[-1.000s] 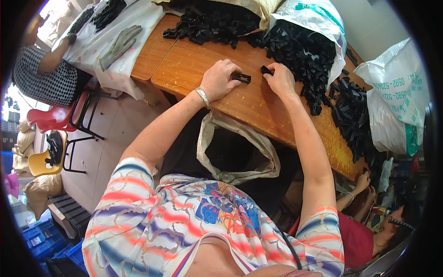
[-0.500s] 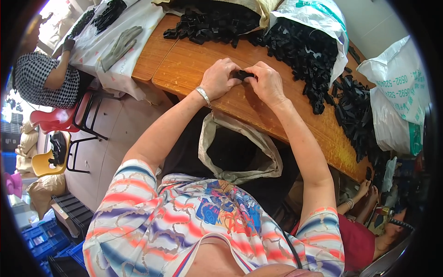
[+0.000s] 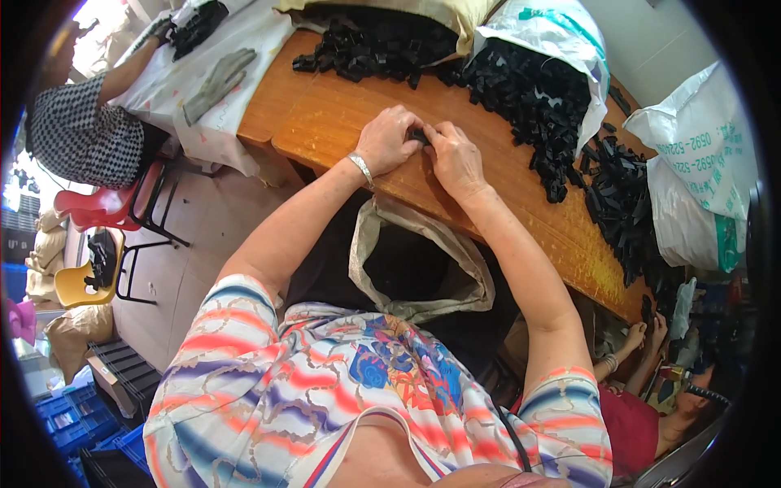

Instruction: Sorting small black plastic parts from a pile and placing them into a bag.

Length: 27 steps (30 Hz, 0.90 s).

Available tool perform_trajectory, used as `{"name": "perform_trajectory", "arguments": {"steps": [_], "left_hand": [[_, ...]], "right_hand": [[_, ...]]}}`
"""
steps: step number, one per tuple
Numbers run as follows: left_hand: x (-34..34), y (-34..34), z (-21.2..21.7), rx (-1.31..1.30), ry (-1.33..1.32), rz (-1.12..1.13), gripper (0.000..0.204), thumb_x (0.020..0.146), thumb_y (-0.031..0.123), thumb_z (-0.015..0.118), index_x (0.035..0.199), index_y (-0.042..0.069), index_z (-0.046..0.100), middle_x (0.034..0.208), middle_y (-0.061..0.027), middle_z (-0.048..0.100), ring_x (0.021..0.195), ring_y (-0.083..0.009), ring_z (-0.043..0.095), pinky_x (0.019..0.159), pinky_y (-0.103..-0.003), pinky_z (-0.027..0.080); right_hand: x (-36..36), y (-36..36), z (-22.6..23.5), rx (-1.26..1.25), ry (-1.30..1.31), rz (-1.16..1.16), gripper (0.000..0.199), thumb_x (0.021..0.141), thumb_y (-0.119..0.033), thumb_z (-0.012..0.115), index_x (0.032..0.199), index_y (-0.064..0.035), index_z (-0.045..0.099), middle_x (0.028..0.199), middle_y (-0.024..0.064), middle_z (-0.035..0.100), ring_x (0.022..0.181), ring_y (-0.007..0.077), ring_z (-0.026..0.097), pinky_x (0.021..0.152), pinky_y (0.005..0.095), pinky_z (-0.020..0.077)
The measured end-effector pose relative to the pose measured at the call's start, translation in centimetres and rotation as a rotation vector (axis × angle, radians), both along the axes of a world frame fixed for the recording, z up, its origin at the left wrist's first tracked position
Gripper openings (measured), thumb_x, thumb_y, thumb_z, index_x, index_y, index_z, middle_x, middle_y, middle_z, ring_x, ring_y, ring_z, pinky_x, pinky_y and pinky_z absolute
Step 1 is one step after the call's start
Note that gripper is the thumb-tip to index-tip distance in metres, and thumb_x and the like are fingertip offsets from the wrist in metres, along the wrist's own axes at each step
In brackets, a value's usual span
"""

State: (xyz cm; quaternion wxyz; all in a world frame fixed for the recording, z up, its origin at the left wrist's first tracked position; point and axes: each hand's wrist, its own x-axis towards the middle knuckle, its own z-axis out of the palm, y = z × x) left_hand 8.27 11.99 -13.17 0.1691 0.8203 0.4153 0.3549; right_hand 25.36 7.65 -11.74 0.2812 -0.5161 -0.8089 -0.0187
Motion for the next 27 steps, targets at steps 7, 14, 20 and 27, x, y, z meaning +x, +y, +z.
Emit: {"name": "perform_trajectory", "arguments": {"steps": [7,14,20,27], "left_hand": [[-1.0,1.3,-0.2,-0.111,-0.174,-0.148,0.030,0.079,-0.001,0.054,0.107,0.004,0.065,0.100,-0.0122,0.062,0.088,-0.0232,0.063,0.080,-0.033,0.054],[1.3,7.0,1.3,0.265,0.130,0.348,0.045,0.078,0.024,0.074,0.121,0.016,0.064,0.130,-0.0107,0.053,0.132,-0.0333,0.040,0.100,-0.050,0.042],[3.5,6.7,1.4,0.151,0.365,0.264,0.033,0.082,0.022,0.070,0.114,0.016,0.067,0.126,-0.0104,0.057,0.123,-0.0310,0.050,0.094,-0.044,0.047],[2.3,1.9,1.0,0.186,0.037,-0.053,0.036,0.080,0.007,0.071,0.116,0.009,0.065,0.120,-0.0111,0.061,0.110,-0.0318,0.057,0.094,-0.039,0.050]], "right_hand": [[1.0,-7.4,0.8,-0.087,0.214,0.038,0.028,0.079,-0.005,0.071,0.107,-0.0047,0.068,0.096,0.0148,0.065,0.086,0.0360,0.066,0.074,0.0418,0.0546],[0.0,-17.8,-3.7,-0.291,0.253,0.112,0.033,0.080,-0.007,0.073,0.112,-0.0063,0.067,0.101,0.0128,0.065,0.086,0.0343,0.066,0.072,0.0405,0.0554],[0.0,-19.4,-7.5,-0.543,0.192,0.067,0.030,0.082,-0.011,0.072,0.111,-0.0064,0.067,0.104,0.0112,0.065,0.086,0.0341,0.066,0.073,0.0423,0.0550],[1.3,-17.0,-0.9,-0.263,0.338,0.206,0.018,0.081,-0.005,0.070,0.099,-0.0049,0.069,0.088,0.0130,0.066,0.077,0.0334,0.067,0.066,0.0403,0.0549]]}}
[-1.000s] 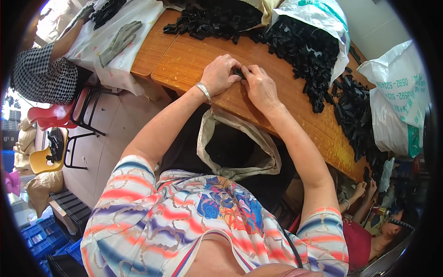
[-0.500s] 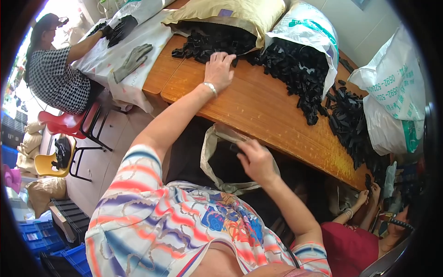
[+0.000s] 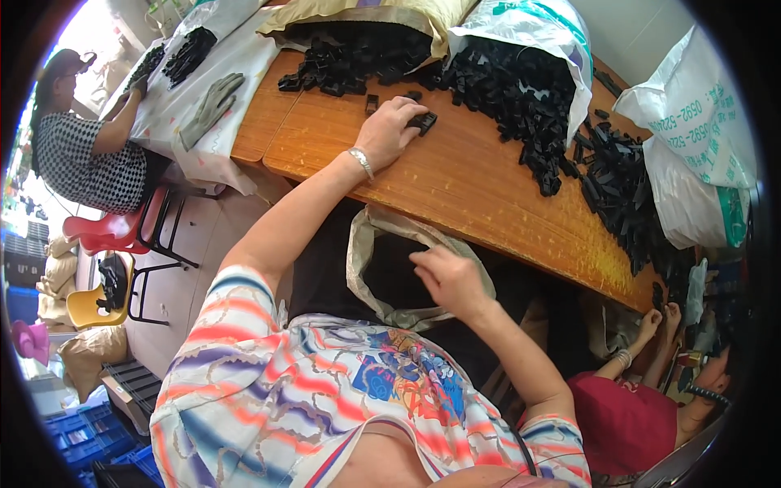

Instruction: Sorting small black plastic parts from a pile and placing them into a bag.

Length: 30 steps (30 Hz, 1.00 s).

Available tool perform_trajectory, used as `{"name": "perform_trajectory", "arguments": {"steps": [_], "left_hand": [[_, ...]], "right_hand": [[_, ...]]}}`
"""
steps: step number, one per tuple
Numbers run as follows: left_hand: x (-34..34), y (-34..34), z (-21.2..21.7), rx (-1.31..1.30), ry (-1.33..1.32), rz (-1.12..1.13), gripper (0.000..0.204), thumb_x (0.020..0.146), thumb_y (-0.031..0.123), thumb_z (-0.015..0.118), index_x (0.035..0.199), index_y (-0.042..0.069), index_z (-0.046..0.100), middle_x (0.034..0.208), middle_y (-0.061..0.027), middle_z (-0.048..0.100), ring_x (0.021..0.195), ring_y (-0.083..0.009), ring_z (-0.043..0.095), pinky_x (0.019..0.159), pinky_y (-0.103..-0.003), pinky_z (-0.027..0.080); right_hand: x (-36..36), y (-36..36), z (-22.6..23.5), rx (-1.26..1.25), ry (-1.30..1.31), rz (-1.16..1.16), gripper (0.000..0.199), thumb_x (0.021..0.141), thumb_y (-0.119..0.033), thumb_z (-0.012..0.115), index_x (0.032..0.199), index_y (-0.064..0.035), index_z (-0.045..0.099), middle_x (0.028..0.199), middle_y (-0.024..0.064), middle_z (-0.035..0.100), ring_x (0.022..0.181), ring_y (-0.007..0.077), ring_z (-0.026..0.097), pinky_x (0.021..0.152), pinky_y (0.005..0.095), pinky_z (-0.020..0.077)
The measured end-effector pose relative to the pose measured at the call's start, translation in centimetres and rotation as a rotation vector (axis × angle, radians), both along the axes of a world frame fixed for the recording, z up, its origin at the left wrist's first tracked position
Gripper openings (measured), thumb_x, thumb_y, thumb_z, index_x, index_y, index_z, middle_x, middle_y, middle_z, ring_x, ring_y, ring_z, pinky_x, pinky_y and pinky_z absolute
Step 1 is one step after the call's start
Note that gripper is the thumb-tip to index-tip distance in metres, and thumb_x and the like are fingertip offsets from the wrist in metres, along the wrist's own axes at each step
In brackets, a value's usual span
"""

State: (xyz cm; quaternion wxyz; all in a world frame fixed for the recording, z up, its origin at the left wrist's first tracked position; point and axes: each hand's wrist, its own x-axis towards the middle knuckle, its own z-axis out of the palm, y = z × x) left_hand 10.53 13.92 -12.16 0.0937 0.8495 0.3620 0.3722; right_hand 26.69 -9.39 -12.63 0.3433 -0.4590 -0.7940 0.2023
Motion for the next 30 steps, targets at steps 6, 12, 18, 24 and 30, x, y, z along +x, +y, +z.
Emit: {"name": "perform_trajectory", "arguments": {"steps": [6,12,18,24,30], "left_hand": [[-0.7,-0.4,-0.2,0.029,-0.118,-0.020,0.021,0.078,0.002,0.070,0.099,0.004,0.069,0.100,-0.0129,0.066,0.099,-0.0320,0.061,0.087,-0.039,0.051],[-1.4,-1.4,0.2,0.060,-0.163,-0.016,0.012,0.076,0.001,0.072,0.087,0.001,0.066,0.100,-0.0125,0.064,0.095,-0.0318,0.060,0.083,-0.039,0.050],[-1.4,-4.3,1.2,-0.082,-0.167,-0.115,0.015,0.080,0.006,0.073,0.088,0.000,0.061,0.106,-0.0115,0.063,0.096,-0.0310,0.061,0.081,-0.038,0.051],[-0.2,-6.6,1.6,-0.077,0.031,-0.338,0.013,0.081,0.005,0.069,0.086,0.001,0.057,0.106,-0.0122,0.063,0.102,-0.0318,0.059,0.086,-0.038,0.051],[-0.9,-6.1,1.1,-0.018,0.083,-0.417,0.013,0.080,0.005,0.070,0.086,0.002,0.058,0.110,-0.0110,0.063,0.104,-0.0311,0.058,0.089,-0.037,0.050]], "right_hand": [[6.0,4.1,2.5,0.156,0.004,-0.249,0.011,0.085,0.002,0.065,0.095,0.0000,0.070,0.078,0.0137,0.065,0.069,0.0249,0.066,0.060,0.0322,0.0503],[13.7,8.1,1.3,0.233,-0.138,-0.630,0.013,0.087,-0.002,0.066,0.098,0.0004,0.071,0.085,0.0137,0.067,0.072,0.0260,0.067,0.064,0.0339,0.0514],[15.4,9.6,2.1,-0.010,-0.462,-0.915,0.023,0.087,-0.014,0.071,0.109,-0.0051,0.069,0.106,0.0128,0.064,0.091,0.0322,0.066,0.077,0.0425,0.0534],[14.9,9.2,0.8,0.085,-0.287,-0.698,0.030,0.080,-0.006,0.074,0.109,-0.0057,0.068,0.102,0.0141,0.065,0.093,0.0333,0.067,0.079,0.0406,0.0540],[12.6,8.2,1.8,-0.038,-0.213,-0.633,0.026,0.079,0.000,0.074,0.104,-0.0015,0.067,0.098,0.0124,0.065,0.085,0.0284,0.067,0.074,0.0357,0.0541]]}}
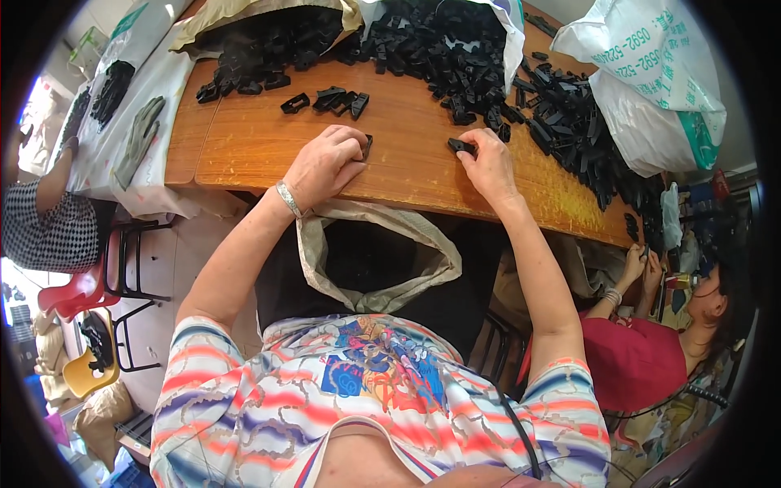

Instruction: Sorting small black plastic parts from a pile and placing them into a bag.

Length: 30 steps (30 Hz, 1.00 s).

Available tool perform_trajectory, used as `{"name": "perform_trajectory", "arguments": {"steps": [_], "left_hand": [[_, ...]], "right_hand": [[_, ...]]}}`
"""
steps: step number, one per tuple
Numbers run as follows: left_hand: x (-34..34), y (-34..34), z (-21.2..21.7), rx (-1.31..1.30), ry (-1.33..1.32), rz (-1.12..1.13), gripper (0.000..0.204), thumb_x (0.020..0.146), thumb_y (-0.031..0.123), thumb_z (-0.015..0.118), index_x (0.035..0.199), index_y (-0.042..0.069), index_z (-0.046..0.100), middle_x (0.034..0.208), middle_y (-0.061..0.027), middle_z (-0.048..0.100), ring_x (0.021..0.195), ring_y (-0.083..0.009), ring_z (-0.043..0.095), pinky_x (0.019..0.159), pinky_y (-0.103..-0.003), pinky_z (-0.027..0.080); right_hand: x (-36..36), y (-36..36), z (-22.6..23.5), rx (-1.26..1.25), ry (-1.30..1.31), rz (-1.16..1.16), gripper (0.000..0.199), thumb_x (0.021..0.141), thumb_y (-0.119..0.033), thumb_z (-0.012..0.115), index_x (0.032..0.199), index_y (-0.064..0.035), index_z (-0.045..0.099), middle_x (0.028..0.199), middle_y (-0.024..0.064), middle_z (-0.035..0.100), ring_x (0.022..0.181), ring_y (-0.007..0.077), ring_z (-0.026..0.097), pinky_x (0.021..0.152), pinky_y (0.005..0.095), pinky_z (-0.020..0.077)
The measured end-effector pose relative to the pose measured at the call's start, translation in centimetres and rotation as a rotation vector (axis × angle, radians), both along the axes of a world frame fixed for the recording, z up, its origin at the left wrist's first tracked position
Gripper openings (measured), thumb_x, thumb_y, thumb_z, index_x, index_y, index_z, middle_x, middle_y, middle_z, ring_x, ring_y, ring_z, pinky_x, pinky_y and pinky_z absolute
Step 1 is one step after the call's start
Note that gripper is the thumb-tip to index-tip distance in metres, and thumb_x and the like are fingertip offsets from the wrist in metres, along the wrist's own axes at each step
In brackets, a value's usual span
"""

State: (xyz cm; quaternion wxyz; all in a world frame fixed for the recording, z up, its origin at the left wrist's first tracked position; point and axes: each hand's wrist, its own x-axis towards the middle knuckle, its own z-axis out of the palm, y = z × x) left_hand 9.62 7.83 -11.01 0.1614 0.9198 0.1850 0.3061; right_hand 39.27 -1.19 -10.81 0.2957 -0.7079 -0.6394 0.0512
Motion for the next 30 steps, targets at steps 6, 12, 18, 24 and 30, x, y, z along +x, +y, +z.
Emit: {"name": "perform_trajectory", "arguments": {"steps": [6,12,18,24,30], "left_hand": [[0.6,-0.6,0.1,0.084,0.043,0.034,0.014,0.080,0.004,0.070,0.091,0.003,0.063,0.106,-0.0086,0.062,0.109,-0.0288,0.056,0.093,-0.036,0.050],[0.4,-0.6,-0.6,0.016,-0.047,0.077,0.022,0.077,0.011,0.076,0.083,0.002,0.057,0.111,-0.0158,0.061,0.105,-0.0342,0.057,0.087,-0.040,0.050],[0.5,-0.4,-0.8,-0.103,-0.135,0.116,0.016,0.079,0.001,0.068,0.085,0.003,0.054,0.110,-0.0139,0.061,0.097,-0.0319,0.060,0.079,-0.037,0.051],[0.1,-0.9,-0.5,-0.163,-0.193,0.256,0.024,0.079,0.006,0.071,0.100,0.004,0.061,0.107,-0.0114,0.061,0.099,-0.0306,0.058,0.084,-0.039,0.050],[-0.4,-0.2,-1.5,-0.077,0.002,0.436,0.026,0.076,0.017,0.077,0.098,0.007,0.068,0.097,-0.0092,0.062,0.098,-0.0302,0.055,0.085,-0.040,0.047]], "right_hand": [[-1.3,-0.7,0.8,0.022,-0.039,0.072,0.024,0.074,-0.002,0.079,0.087,-0.0002,0.059,0.090,0.0133,0.063,0.076,0.0284,0.064,0.068,0.0374,0.0516],[-2.2,-0.8,1.5,-0.100,-0.006,0.120,0.030,0.071,-0.005,0.083,0.084,0.0000,0.056,0.078,0.0129,0.062,0.072,0.0268,0.062,0.066,0.0374,0.0508],[-2.5,-1.5,1.9,-0.149,0.017,0.149,0.028,0.071,-0.004,0.081,0.083,-0.0004,0.057,0.083,0.0144,0.065,0.074,0.0314,0.064,0.067,0.0394,0.0504],[-2.9,-1.6,1.6,-0.081,0.070,0.155,0.027,0.072,-0.003,0.080,0.095,-0.0002,0.066,0.089,0.0125,0.066,0.073,0.0262,0.065,0.069,0.0357,0.0528],[-7.3,1.2,2.9,0.038,0.192,0.309,0.021,0.074,-0.003,0.077,0.094,-0.0019,0.070,0.088,0.0114,0.065,0.073,0.0250,0.065,0.068,0.0346,0.0523]]}}
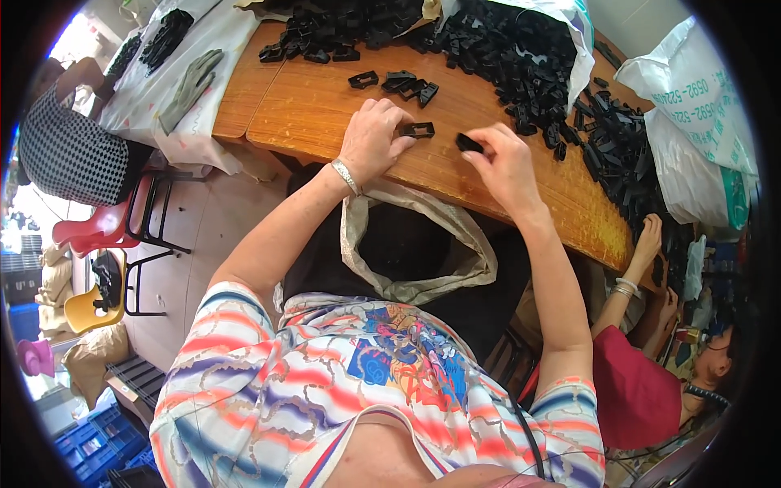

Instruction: Sorting small black plastic parts from a pile and placing them into a bag.

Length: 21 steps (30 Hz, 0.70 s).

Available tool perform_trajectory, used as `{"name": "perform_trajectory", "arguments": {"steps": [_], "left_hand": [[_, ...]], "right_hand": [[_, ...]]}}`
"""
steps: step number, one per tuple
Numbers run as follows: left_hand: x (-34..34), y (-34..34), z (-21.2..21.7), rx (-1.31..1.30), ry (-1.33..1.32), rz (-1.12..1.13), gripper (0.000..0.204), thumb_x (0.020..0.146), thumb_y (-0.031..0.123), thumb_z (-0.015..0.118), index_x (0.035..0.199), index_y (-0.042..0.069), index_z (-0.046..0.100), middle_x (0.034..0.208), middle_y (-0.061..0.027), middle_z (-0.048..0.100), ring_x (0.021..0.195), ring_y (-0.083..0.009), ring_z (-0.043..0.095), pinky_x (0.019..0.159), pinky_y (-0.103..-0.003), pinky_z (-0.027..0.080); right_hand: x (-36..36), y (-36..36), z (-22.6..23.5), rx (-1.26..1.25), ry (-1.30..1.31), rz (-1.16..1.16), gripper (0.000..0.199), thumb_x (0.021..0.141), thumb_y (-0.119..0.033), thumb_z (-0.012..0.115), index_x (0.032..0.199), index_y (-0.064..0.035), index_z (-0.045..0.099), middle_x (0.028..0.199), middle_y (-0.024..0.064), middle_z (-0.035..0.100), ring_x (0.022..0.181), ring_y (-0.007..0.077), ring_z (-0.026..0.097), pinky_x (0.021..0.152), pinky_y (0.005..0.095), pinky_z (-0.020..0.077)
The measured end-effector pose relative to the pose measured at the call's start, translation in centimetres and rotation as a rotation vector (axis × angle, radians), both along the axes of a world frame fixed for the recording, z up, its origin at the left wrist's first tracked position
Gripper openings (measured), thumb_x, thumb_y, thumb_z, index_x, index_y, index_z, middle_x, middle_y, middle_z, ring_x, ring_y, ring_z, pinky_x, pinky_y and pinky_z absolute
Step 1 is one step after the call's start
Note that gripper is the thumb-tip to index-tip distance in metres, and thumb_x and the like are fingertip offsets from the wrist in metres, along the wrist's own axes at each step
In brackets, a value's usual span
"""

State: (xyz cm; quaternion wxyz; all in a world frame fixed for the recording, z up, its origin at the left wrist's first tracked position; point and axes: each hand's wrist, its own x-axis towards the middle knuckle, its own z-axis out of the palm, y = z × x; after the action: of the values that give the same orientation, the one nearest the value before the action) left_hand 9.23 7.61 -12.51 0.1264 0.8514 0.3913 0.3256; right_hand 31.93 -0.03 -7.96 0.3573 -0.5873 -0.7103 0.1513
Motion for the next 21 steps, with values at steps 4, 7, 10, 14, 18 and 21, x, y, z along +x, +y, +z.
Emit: {"name": "perform_trajectory", "arguments": {"steps": [4,7,10,14,18,21], "left_hand": [[0.2,0.5,0.0,-0.064,0.005,-0.027,0.024,0.075,0.018,0.078,0.095,0.008,0.070,0.094,-0.0070,0.062,0.096,-0.0290,0.055,0.083,-0.040,0.048],[0.3,0.5,-0.2,-0.044,-0.042,-0.052,0.025,0.073,0.017,0.078,0.094,0.007,0.070,0.086,-0.0061,0.061,0.087,-0.0276,0.054,0.080,-0.038,0.046],[0.2,0.6,-0.1,-0.064,-0.058,-0.049,0.025,0.073,0.017,0.078,0.094,0.007,0.070,0.087,-0.0063,0.062,0.088,-0.0274,0.055,0.080,-0.038,0.047],[0.1,0.7,-0.1,-0.083,-0.057,-0.062,0.024,0.073,0.017,0.078,0.093,0.007,0.070,0.088,-0.0065,0.063,0.089,-0.0273,0.055,0.080,-0.038,0.047],[-0.1,0.8,-0.3,-0.040,-0.047,-0.053,0.024,0.073,0.018,0.078,0.093,0.007,0.070,0.089,-0.0068,0.063,0.090,-0.0278,0.056,0.080,-0.038,0.047],[0.2,0.8,-0.1,-0.073,-0.036,-0.053,0.024,0.074,0.020,0.078,0.093,0.008,0.071,0.093,-0.0062,0.064,0.094,-0.0280,0.056,0.082,-0.039,0.047]], "right_hand": [[-2.8,3.0,-1.0,0.079,-0.070,0.089,0.021,0.074,-0.003,0.076,0.094,-0.0036,0.071,0.090,0.0116,0.064,0.079,0.0299,0.065,0.071,0.0384,0.0528],[-3.5,4.4,-1.7,0.129,-0.079,0.133,0.025,0.073,0.002,0.074,0.098,-0.0024,0.071,0.088,0.0102,0.063,0.069,0.0249,0.063,0.065,0.0338,0.0509],[-3.7,4.9,-1.5,0.138,-0.149,0.168,0.025,0.073,0.002,0.073,0.098,-0.0030,0.071,0.089,0.0110,0.063,0.075,0.0287,0.064,0.068,0.0353,0.0516],[-3.9,4.1,-1.5,0.059,-0.263,0.176,0.021,0.078,-0.005,0.071,0.098,-0.0052,0.072,0.095,0.0123,0.064,0.085,0.0316,0.065,0.076,0.0407,0.0537],[-4.6,2.9,-3.5,0.316,-0.443,0.144,0.028,0.082,-0.009,0.065,0.109,-0.0030,0.067,0.102,0.0105,0.062,0.092,0.0286,0.063,0.077,0.0400,0.0533],[-4.4,2.7,-4.1,0.356,-0.457,0.133,0.032,0.082,-0.010,0.066,0.113,-0.0021,0.065,0.104,0.0084,0.061,0.096,0.0271,0.060,0.078,0.0391,0.0525]]}}
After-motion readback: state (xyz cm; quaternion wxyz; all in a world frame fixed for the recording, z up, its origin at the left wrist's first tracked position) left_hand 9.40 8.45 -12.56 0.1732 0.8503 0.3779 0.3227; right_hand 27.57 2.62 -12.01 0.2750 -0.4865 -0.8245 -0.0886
